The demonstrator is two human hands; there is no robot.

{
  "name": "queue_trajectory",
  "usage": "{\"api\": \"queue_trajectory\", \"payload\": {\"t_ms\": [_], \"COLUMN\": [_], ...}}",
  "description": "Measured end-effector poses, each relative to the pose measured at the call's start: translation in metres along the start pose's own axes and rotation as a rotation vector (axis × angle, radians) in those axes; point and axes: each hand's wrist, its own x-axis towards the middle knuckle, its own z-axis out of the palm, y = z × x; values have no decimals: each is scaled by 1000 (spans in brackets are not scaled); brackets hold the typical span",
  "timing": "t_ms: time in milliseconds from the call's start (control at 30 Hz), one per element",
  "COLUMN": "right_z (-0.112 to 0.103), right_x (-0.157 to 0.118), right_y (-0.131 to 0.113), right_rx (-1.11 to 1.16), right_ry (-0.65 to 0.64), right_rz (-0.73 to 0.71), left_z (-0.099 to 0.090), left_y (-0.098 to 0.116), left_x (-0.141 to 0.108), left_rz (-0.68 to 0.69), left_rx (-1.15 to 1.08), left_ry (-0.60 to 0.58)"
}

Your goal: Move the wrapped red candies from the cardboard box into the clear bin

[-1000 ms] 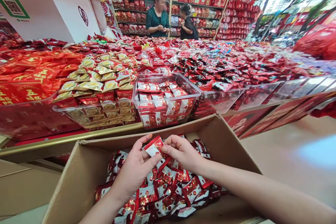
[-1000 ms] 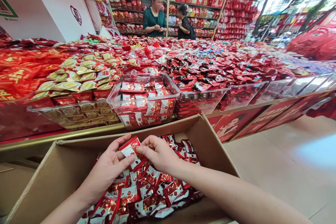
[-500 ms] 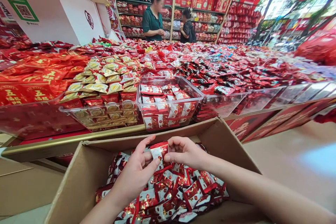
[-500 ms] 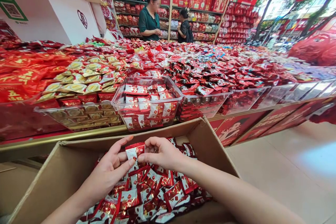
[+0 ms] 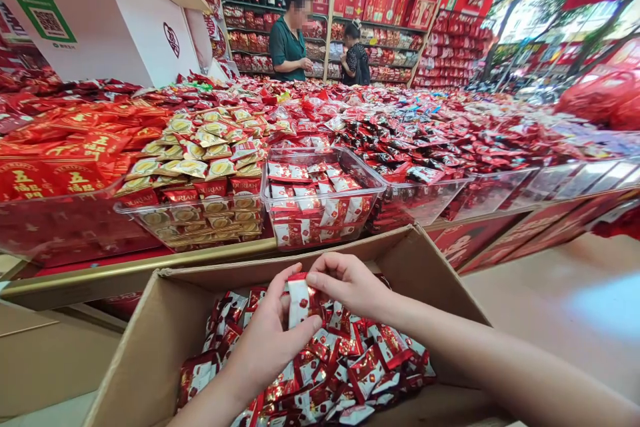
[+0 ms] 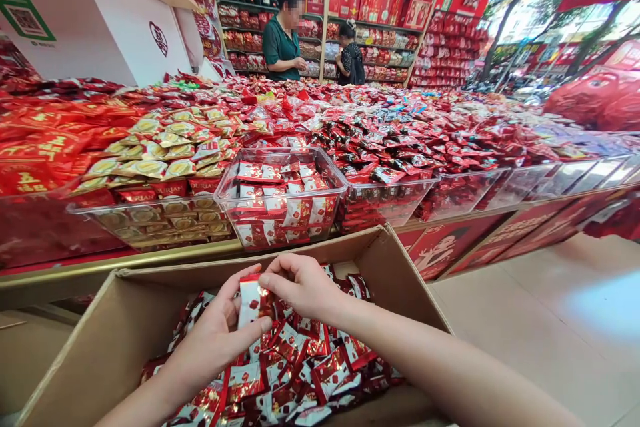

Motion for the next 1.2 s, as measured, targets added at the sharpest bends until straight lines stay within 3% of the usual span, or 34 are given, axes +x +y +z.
{"api": "queue_trajectory", "payload": {"t_ms": [133,367,600,867,1067,1200], "right_z": [3,-7,-9,-12,-10,-15], "right_x": [6,8,8,6,6,1], "right_y": [1,-4,5,-3,-8,-12], "right_rx": [-39,-242,-146,-111,-46,-15], "right_ry": [94,71,81,189,179,42], "right_rz": [13,-98,-3,-42,-7,26], "left_z": [5,5,7,6,4,3], "left_y": [4,4,0,0,-1,0], "left_x": [-1,-1,-1,-1,-3,-5], "left_rz": [-40,-26,-108,-72,-72,-79], "left_rx": [3,16,-15,-37,-118,-164], "left_ry": [60,-79,-39,-32,-63,-62]}}
